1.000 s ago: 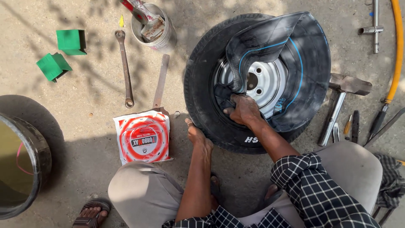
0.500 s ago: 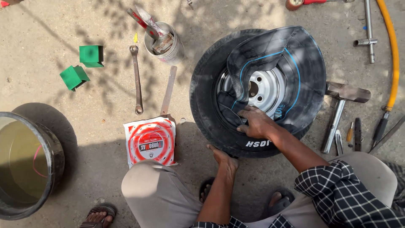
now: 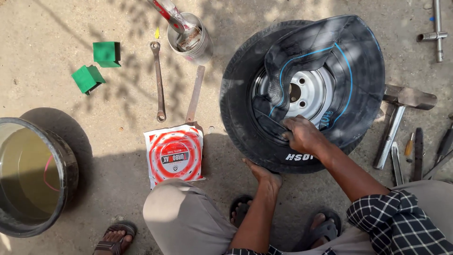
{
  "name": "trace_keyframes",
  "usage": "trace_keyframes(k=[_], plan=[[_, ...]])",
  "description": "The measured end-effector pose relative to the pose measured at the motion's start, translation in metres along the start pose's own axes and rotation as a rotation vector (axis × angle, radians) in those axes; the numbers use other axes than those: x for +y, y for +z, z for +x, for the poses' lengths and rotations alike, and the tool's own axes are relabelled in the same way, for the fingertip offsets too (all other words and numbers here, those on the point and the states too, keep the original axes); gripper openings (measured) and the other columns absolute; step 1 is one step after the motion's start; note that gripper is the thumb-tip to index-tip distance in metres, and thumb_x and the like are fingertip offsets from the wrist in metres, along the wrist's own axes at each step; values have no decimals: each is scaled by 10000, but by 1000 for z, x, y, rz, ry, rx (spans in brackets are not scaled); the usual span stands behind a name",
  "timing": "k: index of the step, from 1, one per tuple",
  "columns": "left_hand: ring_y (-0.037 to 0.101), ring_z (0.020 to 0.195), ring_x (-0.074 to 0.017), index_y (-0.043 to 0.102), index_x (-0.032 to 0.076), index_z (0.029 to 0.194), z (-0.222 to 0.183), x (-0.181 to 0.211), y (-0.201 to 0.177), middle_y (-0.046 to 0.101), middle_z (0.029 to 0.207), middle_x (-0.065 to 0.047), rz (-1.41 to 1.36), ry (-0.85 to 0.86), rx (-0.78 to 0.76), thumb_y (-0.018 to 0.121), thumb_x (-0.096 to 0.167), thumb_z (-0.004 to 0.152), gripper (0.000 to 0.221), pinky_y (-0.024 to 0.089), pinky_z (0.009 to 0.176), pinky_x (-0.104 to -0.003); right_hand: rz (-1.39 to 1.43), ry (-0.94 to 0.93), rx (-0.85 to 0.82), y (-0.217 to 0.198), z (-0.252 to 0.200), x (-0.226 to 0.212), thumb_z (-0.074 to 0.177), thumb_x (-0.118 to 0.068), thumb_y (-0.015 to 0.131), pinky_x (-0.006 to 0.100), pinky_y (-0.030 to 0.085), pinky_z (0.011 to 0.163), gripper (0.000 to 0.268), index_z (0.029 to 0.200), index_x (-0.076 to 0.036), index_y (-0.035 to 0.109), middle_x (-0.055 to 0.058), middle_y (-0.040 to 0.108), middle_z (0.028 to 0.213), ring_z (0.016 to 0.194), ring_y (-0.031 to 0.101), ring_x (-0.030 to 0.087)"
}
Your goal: Repairing a flat tire by replacing the inner tube and remounting the tire on the rim using tire levers.
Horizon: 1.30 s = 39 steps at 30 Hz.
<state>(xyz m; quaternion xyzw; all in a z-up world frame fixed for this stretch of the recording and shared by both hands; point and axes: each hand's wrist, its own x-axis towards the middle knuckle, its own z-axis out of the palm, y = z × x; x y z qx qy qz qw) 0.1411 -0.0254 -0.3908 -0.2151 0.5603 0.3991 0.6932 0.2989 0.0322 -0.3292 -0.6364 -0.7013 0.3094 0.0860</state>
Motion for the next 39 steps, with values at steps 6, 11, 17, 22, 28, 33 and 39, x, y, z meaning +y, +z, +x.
trace_keyframes(k=[6, 11, 17, 22, 28, 33, 39], plan=[[394, 1485, -348, 353, 260, 1581, -23, 2, 18, 403, 1618, -79, -154, -22, -98, 38, 741, 947, 856, 358, 1205, -543, 67, 105, 42, -10, 12, -5, 822, -72, 737, 465, 561, 838, 276, 1085, 9, 726, 203, 733, 993, 910, 725, 370], [393, 1488, -322, 353, 247, 1575, -49, 12, 36, 415, 1606, -85, -166, -19, -83, 18, 731, 954, 856, 356, 1215, -520, -19, 228, -149, -18, 27, -12, 820, -122, 801, 427, 578, 862, 230, 1033, -51, 751, 180, 749, 967, 943, 740, 329], [393, 1491, -329, 369, 241, 1566, -40, 8, 37, 421, 1604, -98, -167, 8, -103, 18, 702, 963, 836, 374, 1209, -526, 274, 235, -123, -8, 19, 31, 765, -81, 833, 364, 534, 979, 348, 1099, -71, 738, 110, 745, 1159, 1103, 691, 255], [361, 1506, -333, 336, 249, 1580, -42, 4, 34, 384, 1623, -91, -142, -10, -64, 5, 714, 958, 844, 348, 1222, -528, 193, 301, -160, -30, 10, 5, 756, -83, 849, 352, 549, 979, 351, 1099, -131, 791, 95, 754, 1172, 1097, 704, 246], [350, 1505, -343, 339, 239, 1586, -56, 13, 47, 373, 1634, -90, -128, -16, -27, 7, 730, 955, 866, 313, 1229, -551, 154, 307, -133, -14, 27, 19, 721, -94, 883, 341, 589, 912, 318, 1028, -124, 807, 90, 788, 1045, 997, 755, 238], [357, 1509, -351, 351, 211, 1585, -35, 9, 38, 393, 1632, -102, -130, 10, -24, 17, 735, 957, 883, 313, 1230, -557, 194, 246, -162, -20, 27, 23, 686, -90, 903, 346, 580, 857, 305, 969, -88, 788, 89, 789, 993, 952, 743, 223], [321, 1525, -347, 339, 233, 1593, -49, 10, 45, 374, 1635, -91, -121, -36, 11, 36, 747, 951, 877, 278, 1235, -573, 271, 332, -159, -7, 26, 22, 768, -89, 834, 338, 595, 808, 207, 969, -94, 783, 95, 799, 931, 887, 776, 209]])
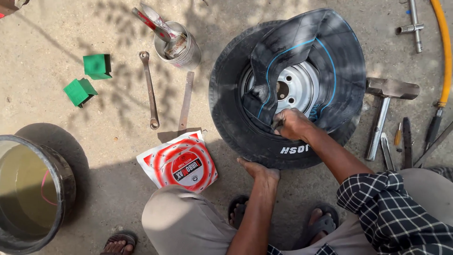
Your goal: Repairing a flat tire by replacing the inner tube and remounting the tire on the rim using tire levers.
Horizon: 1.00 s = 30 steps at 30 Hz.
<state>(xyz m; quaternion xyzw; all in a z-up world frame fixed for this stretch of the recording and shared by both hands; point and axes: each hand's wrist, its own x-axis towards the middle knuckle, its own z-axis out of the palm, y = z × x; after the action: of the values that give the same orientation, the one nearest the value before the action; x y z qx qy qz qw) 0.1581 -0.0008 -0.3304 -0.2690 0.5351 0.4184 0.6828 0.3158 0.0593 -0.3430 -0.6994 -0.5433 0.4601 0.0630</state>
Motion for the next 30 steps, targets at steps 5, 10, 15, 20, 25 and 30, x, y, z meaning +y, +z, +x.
trace_keyframes(k=[5, 10, 15, 20, 25, 30], plan=[[363, 1506, -345, 374, 212, 1577, -2, -5, -8, 409, 1623, -99, -23, -25, 22, 34, 756, 953, 895, 301, 1222, -572, -80, 161, -71, 6, -2, -4, 792, -110, 830, 380, 580, 842, 139, 923, -68, 809, 94, 801, 949, 932, 760, 231], [422, 1475, -359, 417, 191, 1561, 10, 3, -4, 453, 1605, -110, -115, 11, -114, 22, 754, 948, 921, 360, 1199, -554, -75, 47, -84, 10, 6, 7, 828, -101, 762, 375, 577, 867, 155, 973, -99, 817, 85, 799, 996, 963, 745, 228], [407, 1480, -354, 411, 218, 1559, 6, 2, -2, 444, 1604, -89, -75, 7, -53, 17, 743, 953, 894, 337, 1202, -574, -97, 53, -31, -2, -2, 1, 809, -65, 720, 364, 575, 871, 189, 951, -117, 834, 93, 806, 984, 948, 756, 234], [404, 1487, -343, 420, 231, 1561, -3, 1, 0, 444, 1608, -85, -76, -3, -67, 0, 750, 946, 908, 324, 1211, -568, -217, 22, -262, -1, 18, 2, 871, -119, 709, 418, 561, 858, 148, 981, -71, 796, 140, 785, 974, 955, 751, 276], [400, 1487, -350, 433, 227, 1559, 7, 0, -2, 452, 1607, -88, -88, -15, -96, -8, 742, 945, 914, 320, 1205, -579, -350, -40, -193, -31, -38, -28, 820, -140, 766, 451, 527, 963, 382, 1197, -129, 704, 119, 728, 1146, 1107, 680, 306], [374, 1495, -342, 408, 244, 1565, 0, 1, 3, 416, 1622, -69, -49, -26, -67, 17, 743, 954, 881, 298, 1213, -585, -366, -37, -88, -34, -44, 8, 832, -197, 768, 501, 458, 1021, 572, 1389, -266, 655, 94, 667, 1329, 1198, 596, 330]])
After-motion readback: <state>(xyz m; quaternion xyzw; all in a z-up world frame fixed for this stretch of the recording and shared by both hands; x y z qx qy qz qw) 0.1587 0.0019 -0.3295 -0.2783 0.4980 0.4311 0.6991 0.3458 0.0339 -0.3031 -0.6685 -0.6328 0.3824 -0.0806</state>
